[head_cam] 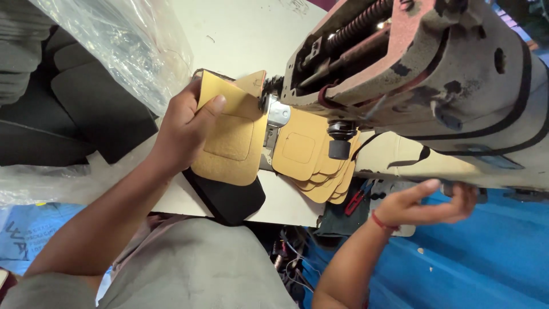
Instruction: Stitching pieces of shoe components together using an industrial sewing machine.
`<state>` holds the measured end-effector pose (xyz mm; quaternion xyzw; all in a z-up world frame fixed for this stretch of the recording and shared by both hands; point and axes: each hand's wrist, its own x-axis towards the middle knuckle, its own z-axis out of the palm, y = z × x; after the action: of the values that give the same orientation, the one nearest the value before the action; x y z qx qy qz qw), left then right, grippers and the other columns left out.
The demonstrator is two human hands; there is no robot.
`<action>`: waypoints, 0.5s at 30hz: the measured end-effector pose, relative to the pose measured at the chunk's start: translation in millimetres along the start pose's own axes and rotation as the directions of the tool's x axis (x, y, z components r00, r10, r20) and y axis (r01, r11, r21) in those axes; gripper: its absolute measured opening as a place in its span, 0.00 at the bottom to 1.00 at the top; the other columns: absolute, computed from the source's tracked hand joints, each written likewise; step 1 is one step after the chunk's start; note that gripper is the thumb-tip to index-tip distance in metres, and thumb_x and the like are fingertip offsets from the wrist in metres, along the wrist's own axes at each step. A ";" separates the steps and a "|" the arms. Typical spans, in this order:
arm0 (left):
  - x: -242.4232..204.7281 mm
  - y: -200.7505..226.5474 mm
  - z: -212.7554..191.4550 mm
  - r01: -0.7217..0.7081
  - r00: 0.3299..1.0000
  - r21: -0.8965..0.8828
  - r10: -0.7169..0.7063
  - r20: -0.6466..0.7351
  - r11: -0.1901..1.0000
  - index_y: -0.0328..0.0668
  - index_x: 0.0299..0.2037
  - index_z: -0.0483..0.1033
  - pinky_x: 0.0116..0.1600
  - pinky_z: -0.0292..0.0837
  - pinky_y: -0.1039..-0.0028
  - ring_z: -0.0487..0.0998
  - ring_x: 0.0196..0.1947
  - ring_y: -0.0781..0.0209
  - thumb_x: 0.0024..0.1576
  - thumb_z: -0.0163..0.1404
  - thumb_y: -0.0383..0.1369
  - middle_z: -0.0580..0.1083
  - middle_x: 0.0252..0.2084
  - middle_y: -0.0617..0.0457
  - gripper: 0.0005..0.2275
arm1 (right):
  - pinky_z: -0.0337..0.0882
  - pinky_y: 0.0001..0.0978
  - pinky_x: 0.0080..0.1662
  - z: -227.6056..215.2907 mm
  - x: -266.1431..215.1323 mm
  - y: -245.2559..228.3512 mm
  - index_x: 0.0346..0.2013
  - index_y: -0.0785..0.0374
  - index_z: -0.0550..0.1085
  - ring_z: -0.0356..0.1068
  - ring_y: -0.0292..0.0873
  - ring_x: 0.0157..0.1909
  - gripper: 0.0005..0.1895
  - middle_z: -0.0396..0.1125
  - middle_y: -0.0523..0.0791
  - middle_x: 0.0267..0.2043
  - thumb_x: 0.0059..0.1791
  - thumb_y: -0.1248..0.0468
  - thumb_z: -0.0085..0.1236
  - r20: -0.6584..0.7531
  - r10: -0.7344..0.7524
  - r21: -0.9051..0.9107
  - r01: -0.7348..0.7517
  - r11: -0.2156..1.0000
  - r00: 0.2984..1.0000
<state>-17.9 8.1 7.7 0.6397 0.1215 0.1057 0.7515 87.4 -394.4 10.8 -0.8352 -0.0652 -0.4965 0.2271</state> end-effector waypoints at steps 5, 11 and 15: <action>-0.6 -6.1 1.9 -0.004 1.000 -0.072 0.004 -0.004 0.997 0.31 0.57 0.69 0.56 0.71 0.75 0.74 0.49 0.67 0.65 0.46 0.36 0.75 0.49 0.50 0.16 | 0.51 0.54 0.74 7.6 -33.9 22.4 0.69 0.70 0.59 0.47 0.59 0.79 0.24 0.50 0.56 0.74 0.65 0.55 0.40 0.028 -0.152 -0.141 0.155 0.978 0.988; -0.9 5.5 2.5 0.023 1.000 -0.016 -0.023 -0.001 1.000 0.31 0.57 0.70 0.56 0.72 0.75 0.75 0.48 0.67 0.64 0.45 0.36 0.76 0.48 0.48 0.17 | 0.64 0.49 0.69 -10.9 -12.4 -36.8 0.62 0.72 0.63 0.60 0.52 0.69 0.22 0.54 0.56 0.67 0.64 0.55 0.44 0.021 0.026 0.262 -0.031 0.965 0.999; 5.9 9.6 0.4 0.094 0.995 -0.132 -0.091 0.030 0.987 0.31 0.60 0.68 0.56 0.73 0.74 0.76 0.49 0.66 0.63 0.45 0.37 0.76 0.51 0.49 0.19 | 0.65 0.40 0.64 -19.0 -51.6 -142.4 0.48 0.64 0.71 0.68 0.43 0.56 0.15 0.70 0.47 0.49 0.63 0.56 0.40 0.427 -0.084 0.491 -0.153 0.858 0.901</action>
<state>-12.2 11.2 16.9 0.5829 0.1349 0.0708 0.7981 -1.2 -270.2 18.9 -0.8345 -0.2283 -0.2585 0.4298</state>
